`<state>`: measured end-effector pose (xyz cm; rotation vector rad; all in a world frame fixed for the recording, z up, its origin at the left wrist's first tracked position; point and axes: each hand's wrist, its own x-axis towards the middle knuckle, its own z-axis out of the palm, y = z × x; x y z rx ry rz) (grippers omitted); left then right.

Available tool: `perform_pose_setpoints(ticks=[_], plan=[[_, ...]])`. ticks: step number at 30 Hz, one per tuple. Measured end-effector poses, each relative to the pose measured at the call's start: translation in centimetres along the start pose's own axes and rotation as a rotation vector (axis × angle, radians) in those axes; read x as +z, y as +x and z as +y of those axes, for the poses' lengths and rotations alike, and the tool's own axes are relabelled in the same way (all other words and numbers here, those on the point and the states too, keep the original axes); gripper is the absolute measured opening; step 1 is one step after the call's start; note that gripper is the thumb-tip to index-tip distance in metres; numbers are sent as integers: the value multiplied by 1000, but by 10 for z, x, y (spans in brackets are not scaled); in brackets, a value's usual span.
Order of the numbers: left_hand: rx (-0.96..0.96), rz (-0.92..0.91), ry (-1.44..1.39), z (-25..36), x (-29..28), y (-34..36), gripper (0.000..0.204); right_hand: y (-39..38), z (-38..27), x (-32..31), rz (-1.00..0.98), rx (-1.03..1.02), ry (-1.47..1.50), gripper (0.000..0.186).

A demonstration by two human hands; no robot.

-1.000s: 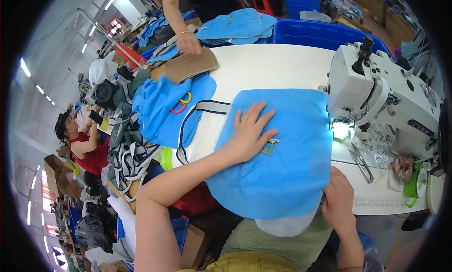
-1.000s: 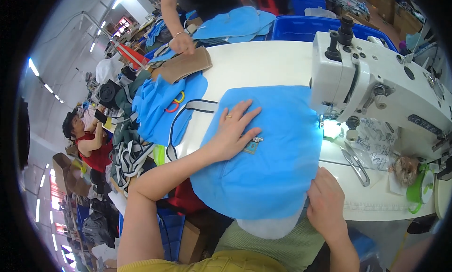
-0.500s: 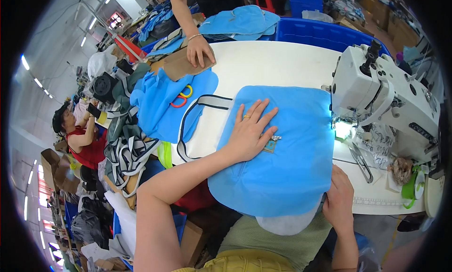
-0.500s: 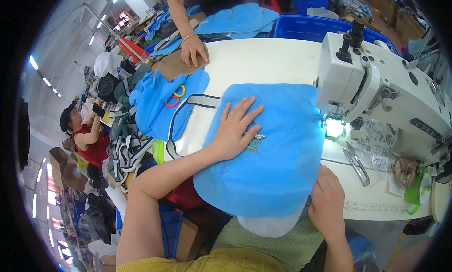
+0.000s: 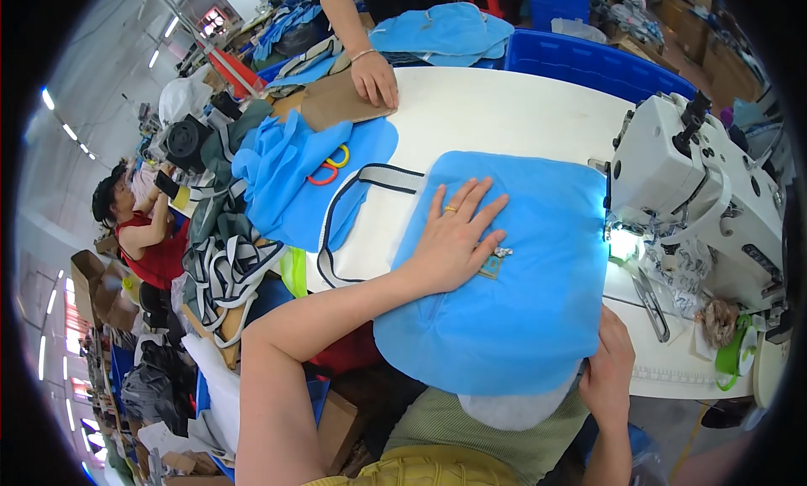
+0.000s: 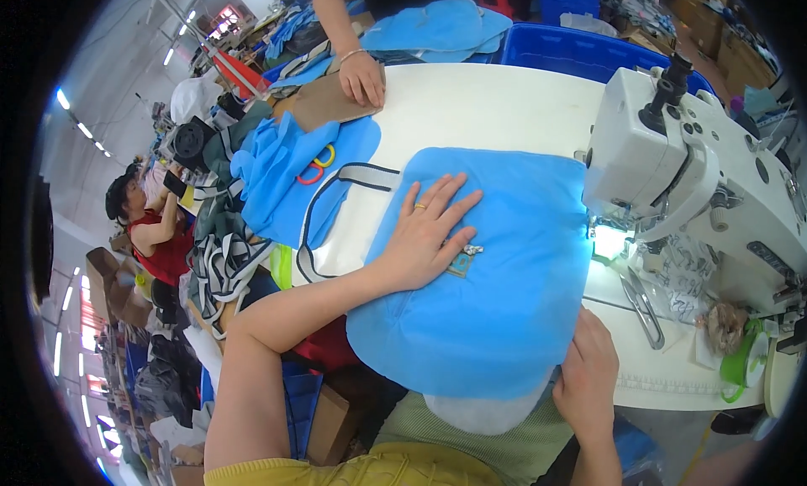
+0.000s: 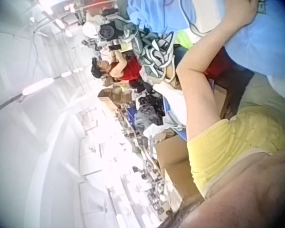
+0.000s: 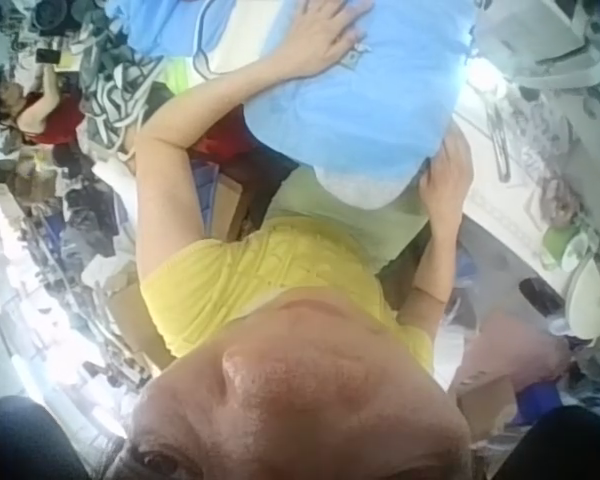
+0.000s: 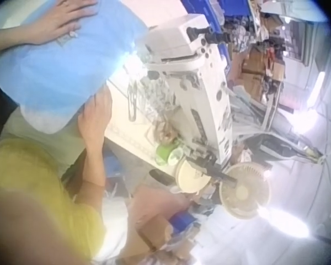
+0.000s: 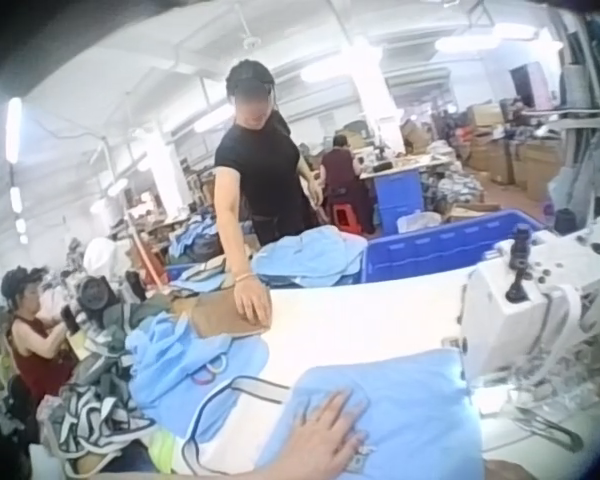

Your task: Sewing and trimming various components of a blue fabric bag using a sewing machine and thread snips.

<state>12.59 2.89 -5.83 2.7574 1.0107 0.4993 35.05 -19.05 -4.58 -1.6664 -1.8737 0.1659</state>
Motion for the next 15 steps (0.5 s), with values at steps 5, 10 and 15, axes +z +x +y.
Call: perform_pose_setpoints(ticks=[5, 10, 15], plan=[[18, 14, -2, 0, 0, 0, 51, -2, 0, 1, 8, 54, 1, 56], [10, 5, -10, -1, -1, 0, 51, -1, 0, 1, -12, 27, 3, 56], [13, 4, -17, -2, 0, -1, 52, -1, 0, 2, -17, 30, -7, 56]])
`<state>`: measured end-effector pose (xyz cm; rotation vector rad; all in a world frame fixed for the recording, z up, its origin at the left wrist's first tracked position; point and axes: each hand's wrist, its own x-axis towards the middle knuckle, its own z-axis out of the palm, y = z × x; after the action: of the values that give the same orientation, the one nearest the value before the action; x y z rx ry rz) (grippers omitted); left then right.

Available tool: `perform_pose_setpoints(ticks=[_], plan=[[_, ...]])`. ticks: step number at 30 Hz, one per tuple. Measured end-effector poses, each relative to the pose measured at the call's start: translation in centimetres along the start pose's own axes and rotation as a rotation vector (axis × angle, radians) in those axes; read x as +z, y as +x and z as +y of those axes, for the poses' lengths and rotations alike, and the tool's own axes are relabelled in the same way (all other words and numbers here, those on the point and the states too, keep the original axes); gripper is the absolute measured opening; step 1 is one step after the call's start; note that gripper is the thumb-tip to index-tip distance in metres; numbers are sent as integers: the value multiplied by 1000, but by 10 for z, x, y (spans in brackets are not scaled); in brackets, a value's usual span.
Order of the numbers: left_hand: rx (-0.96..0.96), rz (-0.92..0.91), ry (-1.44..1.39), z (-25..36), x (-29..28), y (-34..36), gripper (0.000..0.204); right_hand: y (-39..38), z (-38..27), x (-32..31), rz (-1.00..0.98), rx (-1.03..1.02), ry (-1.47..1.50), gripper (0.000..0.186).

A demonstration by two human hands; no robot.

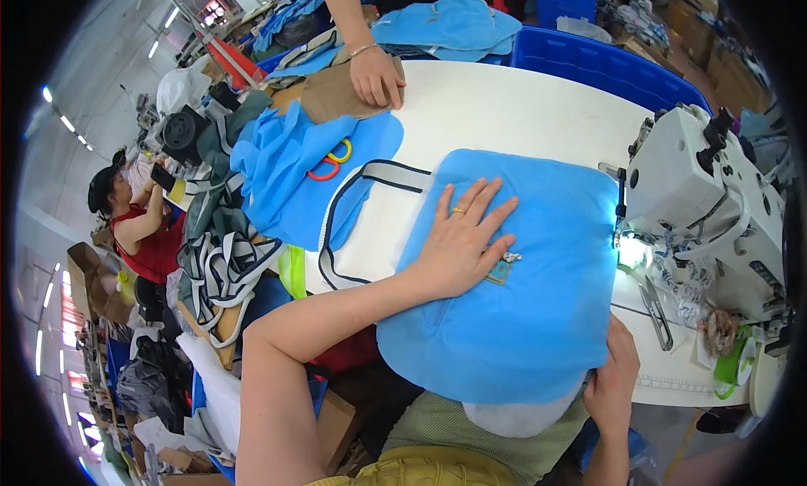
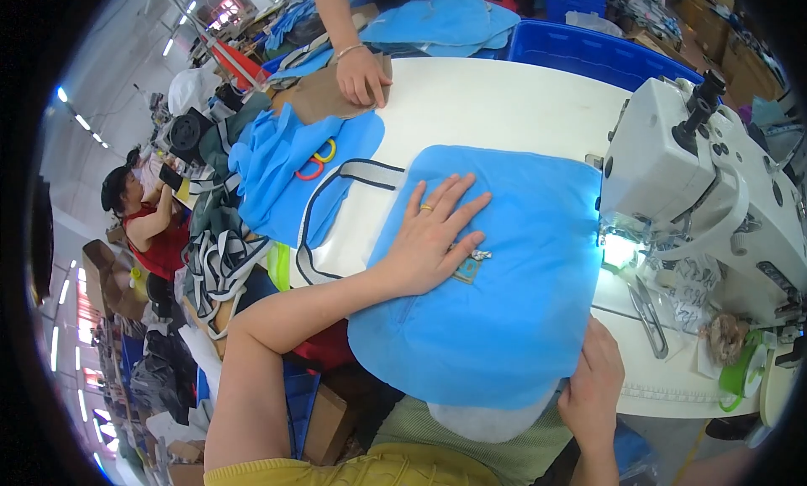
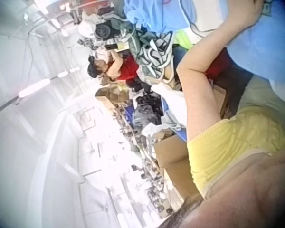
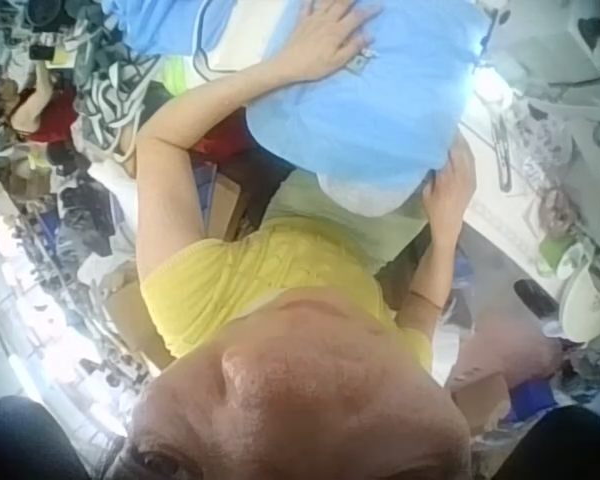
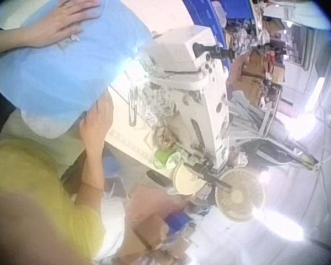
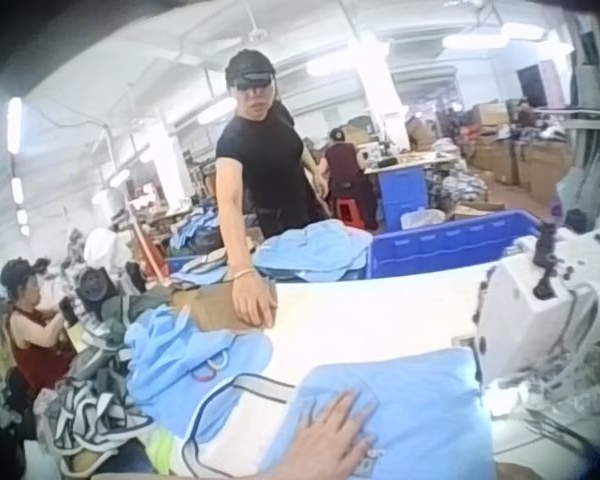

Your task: Sewing and trimming various components of a blue fabric bag using a sewing machine and thread snips.

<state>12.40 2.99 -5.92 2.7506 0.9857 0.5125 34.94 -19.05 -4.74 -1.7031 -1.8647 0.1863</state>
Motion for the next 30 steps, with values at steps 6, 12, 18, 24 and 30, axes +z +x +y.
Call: perform_pose_setpoints(ticks=[6, 12, 18, 24, 30], plan=[[8, 8, 9, -1, 1, 1, 52, 1, 0, 0, -5, 12, -9, 57], [11, 22, -5, 0, 1, -1, 52, 0, -1, 0, 16, 3, 7, 56], [18, 44, 2, -1, 0, 0, 52, 1, -2, -2, 46, -7, 9, 55], [7, 10, -4, -1, 1, 1, 53, 3, -5, -3, 54, 2, 38, 50], [-49, -176, -150, -5, -22, 16, 55, -1, -4, -3, 48, -41, 15, 48]])
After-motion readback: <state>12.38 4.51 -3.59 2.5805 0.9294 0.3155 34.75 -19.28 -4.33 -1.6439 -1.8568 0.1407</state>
